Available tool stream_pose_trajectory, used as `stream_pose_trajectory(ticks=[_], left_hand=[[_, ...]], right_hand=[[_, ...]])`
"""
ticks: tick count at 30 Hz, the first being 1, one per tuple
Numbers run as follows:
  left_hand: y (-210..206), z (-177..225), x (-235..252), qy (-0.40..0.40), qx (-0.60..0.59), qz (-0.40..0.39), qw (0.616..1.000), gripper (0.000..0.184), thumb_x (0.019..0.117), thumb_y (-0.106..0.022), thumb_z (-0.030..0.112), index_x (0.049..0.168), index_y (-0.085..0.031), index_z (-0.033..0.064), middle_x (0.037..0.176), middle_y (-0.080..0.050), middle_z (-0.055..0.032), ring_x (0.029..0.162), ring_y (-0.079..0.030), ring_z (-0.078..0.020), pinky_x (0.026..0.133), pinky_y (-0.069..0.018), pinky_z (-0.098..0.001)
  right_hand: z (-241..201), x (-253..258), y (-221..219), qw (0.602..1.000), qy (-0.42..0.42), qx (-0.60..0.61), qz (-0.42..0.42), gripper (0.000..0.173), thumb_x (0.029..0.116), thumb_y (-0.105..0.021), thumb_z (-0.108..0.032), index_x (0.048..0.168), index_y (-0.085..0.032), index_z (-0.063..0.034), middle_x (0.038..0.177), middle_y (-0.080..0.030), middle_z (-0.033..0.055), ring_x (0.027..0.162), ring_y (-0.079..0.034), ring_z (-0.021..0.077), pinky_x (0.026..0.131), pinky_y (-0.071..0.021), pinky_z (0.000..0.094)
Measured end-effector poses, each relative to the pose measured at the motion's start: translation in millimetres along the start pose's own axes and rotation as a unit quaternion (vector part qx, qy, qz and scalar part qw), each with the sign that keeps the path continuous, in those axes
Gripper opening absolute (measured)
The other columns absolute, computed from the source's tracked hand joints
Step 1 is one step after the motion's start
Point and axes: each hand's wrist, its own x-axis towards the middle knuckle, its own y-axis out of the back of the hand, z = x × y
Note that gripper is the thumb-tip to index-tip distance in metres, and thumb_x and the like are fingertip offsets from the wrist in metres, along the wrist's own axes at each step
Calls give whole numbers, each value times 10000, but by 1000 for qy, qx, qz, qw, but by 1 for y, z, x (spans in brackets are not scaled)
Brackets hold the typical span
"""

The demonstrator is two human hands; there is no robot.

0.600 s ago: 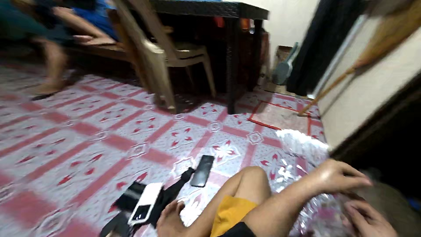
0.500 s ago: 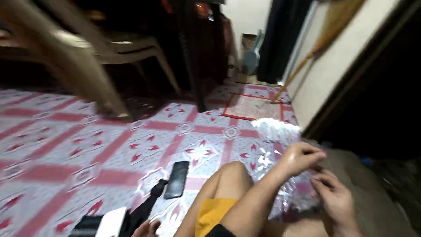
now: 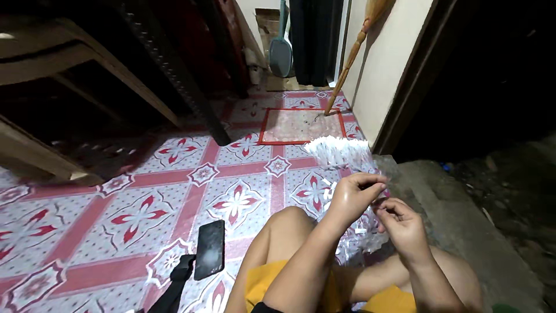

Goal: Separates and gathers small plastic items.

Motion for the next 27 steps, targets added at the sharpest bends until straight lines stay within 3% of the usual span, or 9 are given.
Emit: stream_pose_trajectory(ticks=[3,6,9,25,27], left_hand=[[0,1,0,0,-34,18,999,308,944,-761,268,1203,-739,103,958,-762,-35,835,-732,-164,818,-636,-369],[0,-1,1,6,-57,25,998,561,917,-791,223,1418,-573,92,934,-759,-62,800,-734,-186,805,-637,-387],[1,1,0,17,-57,38,998,691,898,-809,199,1499,-476,124,914,-761,-66,777,-736,-189,780,-637,-375],[7,28,-6,31,-49,60,997,766,858,-829,121,1518,-441,110,867,-752,-70,724,-719,-178,731,-630,-360],[6,28,-6,26,-46,62,997,772,856,-831,117,1521,-440,117,867,-752,-68,723,-717,-174,729,-630,-358]], right_hand=[[4,-1,0,1000,-1,1,-7,79,939,-723,-114,1015,-724,-91,1060,-662,67,697,-658,170,545,-610,331],[5,-2,0,1000,0,6,-10,78,943,-720,-118,1014,-722,-88,1055,-657,68,676,-647,165,529,-601,323],[3,-2,0,1000,-5,8,-15,78,943,-716,-113,1016,-722,-86,1060,-661,71,674,-647,164,526,-599,321],[7,1,4,999,-25,19,-24,91,947,-718,-132,1022,-711,-80,1027,-666,71,670,-642,162,537,-591,319],[7,2,6,999,-23,17,-16,92,936,-729,-128,1015,-718,-84,1101,-657,83,737,-668,178,577,-615,335]])
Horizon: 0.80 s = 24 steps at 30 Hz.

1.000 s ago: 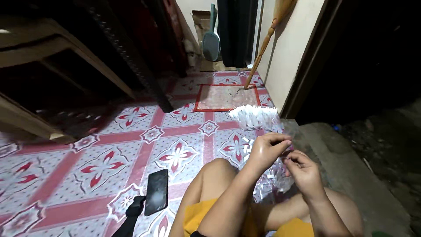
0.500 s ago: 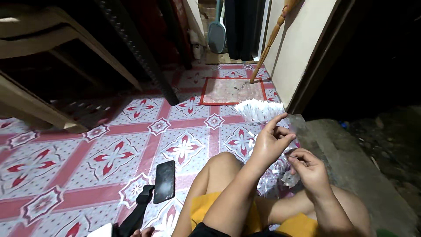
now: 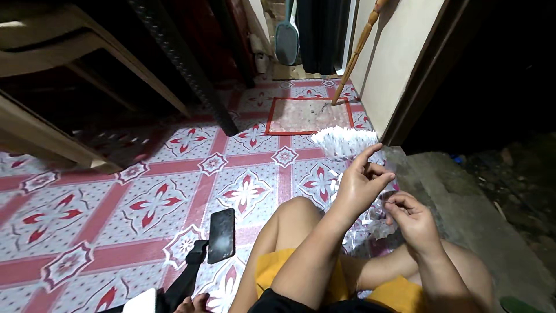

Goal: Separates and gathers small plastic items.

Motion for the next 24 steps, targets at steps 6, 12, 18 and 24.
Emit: stream_pose_trajectory(ticks=[6,12,18,24], left_hand=[[-6,-13,0,-40,52,-9,998,788,871,-835,182,1539,-418,159,901,-765,-13,738,-729,-136,731,-643,-332],[-20,-33,1,-107,71,-39,991,767,902,-809,196,1552,-403,163,937,-769,7,819,-746,-126,826,-648,-342],[-36,-55,0,-140,96,-66,983,721,932,-775,233,1552,-415,159,1009,-763,31,894,-738,-100,891,-634,-333],[-43,-61,-2,-152,74,-82,982,658,942,-762,217,1525,-466,143,1047,-760,17,921,-736,-112,897,-632,-337]], right_hand=[[-21,13,15,995,76,62,28,70,887,-764,-79,938,-736,-42,1305,-600,136,1102,-647,242,874,-613,349],[-45,19,23,987,113,113,31,103,911,-746,-93,982,-730,-20,1288,-612,166,1169,-624,296,975,-580,418],[-45,21,18,982,118,143,23,89,932,-713,-66,987,-718,4,1273,-634,179,1168,-633,296,978,-575,403],[-38,25,24,984,116,133,34,104,949,-694,-59,1020,-705,16,1096,-688,146,1026,-678,255,890,-602,378]])
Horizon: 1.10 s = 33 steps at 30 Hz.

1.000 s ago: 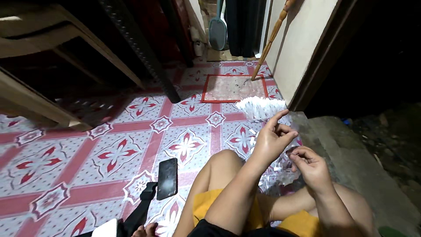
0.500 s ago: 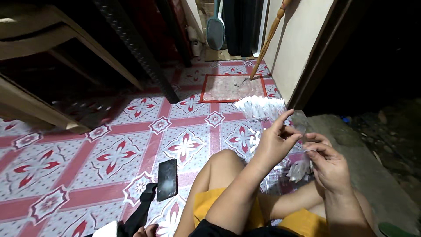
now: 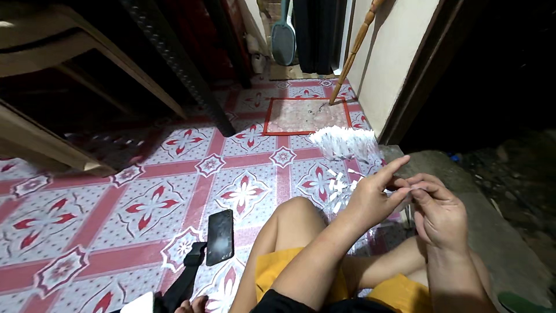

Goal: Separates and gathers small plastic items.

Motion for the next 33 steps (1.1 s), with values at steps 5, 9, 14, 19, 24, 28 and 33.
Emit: stream_pose_trajectory(ticks=[5,9,14,19,24,28,33], left_hand=[[-1,0,0,-7,2,-18,1000,658,958,-741,213,1541,-446,133,1074,-757,12,952,-735,-112,924,-626,-342],[0,3,0,0,3,-21,1000,661,968,-728,214,1552,-427,140,1086,-756,14,957,-734,-108,924,-626,-340],[-4,1,1,-2,-13,-8,1000,654,967,-725,189,1546,-430,115,1069,-757,1,943,-736,-116,928,-626,-347],[-8,-2,-1,-12,24,-7,1000,601,977,-715,212,1522,-477,124,1108,-755,17,976,-734,-100,933,-626,-333],[-9,-1,-3,-28,88,-12,996,588,990,-696,239,1527,-476,142,1133,-744,48,1004,-717,-59,941,-617,-304],[-10,-2,-5,-39,128,-10,991,585,991,-694,267,1523,-482,145,1129,-739,59,998,-707,-40,934,-610,-287],[-11,-6,-6,-60,148,-16,987,568,988,-691,248,1519,-498,185,1154,-738,64,1022,-704,-47,938,-605,-291]], right_hand=[[3,-1,4,1000,4,1,6,100,944,-690,-44,1019,-706,21,1094,-690,145,1034,-677,251,902,-598,380],[7,-1,7,1000,0,3,4,110,946,-689,-44,1031,-701,24,1096,-690,141,1029,-676,244,904,-595,372],[5,0,7,1000,-7,24,0,122,958,-672,-45,1048,-691,35,1100,-686,157,1024,-679,254,891,-602,380],[14,0,11,999,-4,48,-3,129,973,-639,-38,1065,-674,44,1086,-686,173,1012,-682,276,877,-605,398],[22,0,12,998,5,55,14,119,966,-647,-25,1063,-670,40,1041,-687,153,982,-679,252,872,-598,389],[31,-3,14,998,13,49,33,142,949,-681,-32,1077,-673,30,1071,-686,144,1009,-676,242,884,-595,383],[32,-6,8,998,12,51,47,184,959,-662,-17,1134,-650,37,1132,-681,163,1062,-670,264,932,-584,412]])
